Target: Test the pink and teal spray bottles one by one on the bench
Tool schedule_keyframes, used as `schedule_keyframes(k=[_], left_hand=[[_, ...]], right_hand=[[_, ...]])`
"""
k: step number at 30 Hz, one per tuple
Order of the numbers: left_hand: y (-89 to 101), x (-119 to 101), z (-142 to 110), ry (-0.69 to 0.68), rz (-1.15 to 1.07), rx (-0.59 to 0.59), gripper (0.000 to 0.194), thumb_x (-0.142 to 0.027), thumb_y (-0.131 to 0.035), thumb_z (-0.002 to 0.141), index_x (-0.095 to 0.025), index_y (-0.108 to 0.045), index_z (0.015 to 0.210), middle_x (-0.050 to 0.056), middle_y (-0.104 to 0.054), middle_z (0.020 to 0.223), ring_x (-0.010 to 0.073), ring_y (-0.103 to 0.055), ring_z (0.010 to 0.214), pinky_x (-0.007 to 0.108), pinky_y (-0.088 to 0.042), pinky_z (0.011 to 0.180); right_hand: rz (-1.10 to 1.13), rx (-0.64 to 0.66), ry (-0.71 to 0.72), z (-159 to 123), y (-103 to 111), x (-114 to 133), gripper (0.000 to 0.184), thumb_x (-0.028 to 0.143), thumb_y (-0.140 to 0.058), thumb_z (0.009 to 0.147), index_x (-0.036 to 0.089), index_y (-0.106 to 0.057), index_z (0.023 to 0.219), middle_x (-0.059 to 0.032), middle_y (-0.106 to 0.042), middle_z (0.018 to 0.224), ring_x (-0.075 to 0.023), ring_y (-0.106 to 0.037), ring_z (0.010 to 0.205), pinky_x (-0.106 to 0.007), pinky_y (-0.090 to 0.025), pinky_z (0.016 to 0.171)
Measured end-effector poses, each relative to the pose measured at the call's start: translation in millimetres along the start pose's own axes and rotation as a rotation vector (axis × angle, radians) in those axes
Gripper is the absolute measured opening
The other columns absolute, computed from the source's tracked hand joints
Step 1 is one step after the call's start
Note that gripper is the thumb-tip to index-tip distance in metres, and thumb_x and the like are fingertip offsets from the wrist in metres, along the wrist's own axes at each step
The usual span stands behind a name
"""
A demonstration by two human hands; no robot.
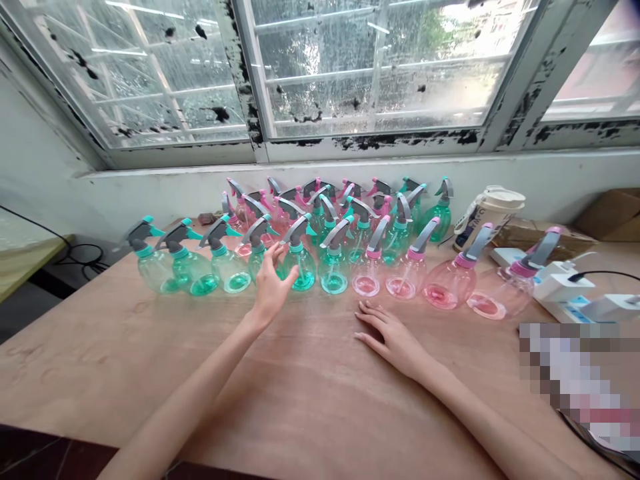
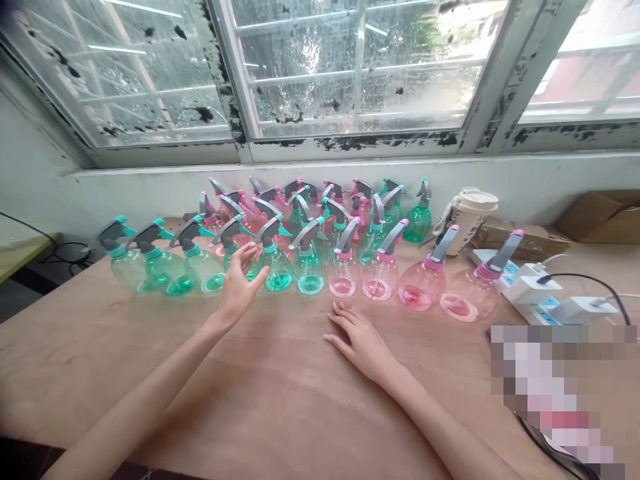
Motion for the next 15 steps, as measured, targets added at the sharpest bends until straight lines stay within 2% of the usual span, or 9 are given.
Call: schedule_keyframes(k=[3,6,10,15], left_hand=[[6.6,-8,-21,-0.007,0.004,-0.024,0.045,-0.024,-0.063,0.085,-0.020,-0.048,0.128,0.013,-0.058,0.133,0.0247,-0.055,0.128,0.046,-0.048,0.106],[-1.8,-18,-33,-0.020,0.003,0.015,0.034,-0.025,-0.060,0.087,-0.020,-0.053,0.119,0.011,-0.061,0.126,0.0241,-0.060,0.120,0.045,-0.051,0.102],[-32.0,-29,-29,-0.038,-0.008,0.099,0.035,-0.025,-0.060,0.088,-0.019,-0.053,0.121,0.012,-0.063,0.127,0.0243,-0.061,0.120,0.043,-0.050,0.103],[-71.5,-34,-7,-0.040,0.031,0.117,0.050,-0.028,-0.065,0.087,-0.013,-0.045,0.130,0.019,-0.058,0.134,0.0292,-0.056,0.128,0.046,-0.046,0.107]], right_hand=[[0.006,-0.017,0.006,0,0,-1,0.047,0.046,-0.051,0.096,0.017,-0.061,0.131,-0.0136,-0.052,0.146,-0.0300,-0.045,0.138,-0.053,-0.037,0.115],[0.022,-0.029,0.016,0,0,-1,0.045,0.045,-0.052,0.095,0.018,-0.061,0.131,-0.0127,-0.053,0.145,-0.0298,-0.045,0.138,-0.053,-0.036,0.115],[0.031,-0.041,0.019,1,0,0,0.045,0.045,-0.053,0.095,0.019,-0.061,0.131,-0.0132,-0.053,0.145,-0.0304,-0.046,0.137,-0.054,-0.037,0.114],[0.024,-0.039,0.027,2,-1,-1,0.045,0.046,-0.053,0.095,0.019,-0.061,0.130,-0.0138,-0.055,0.144,-0.0302,-0.047,0.137,-0.054,-0.037,0.114]])
Point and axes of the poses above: each hand's wrist, its own z-axis towards the middle knuckle, its own y-axis out of the back of the hand, x = y × z, the point moved 2 cm from there along z, towards the middle knuckle
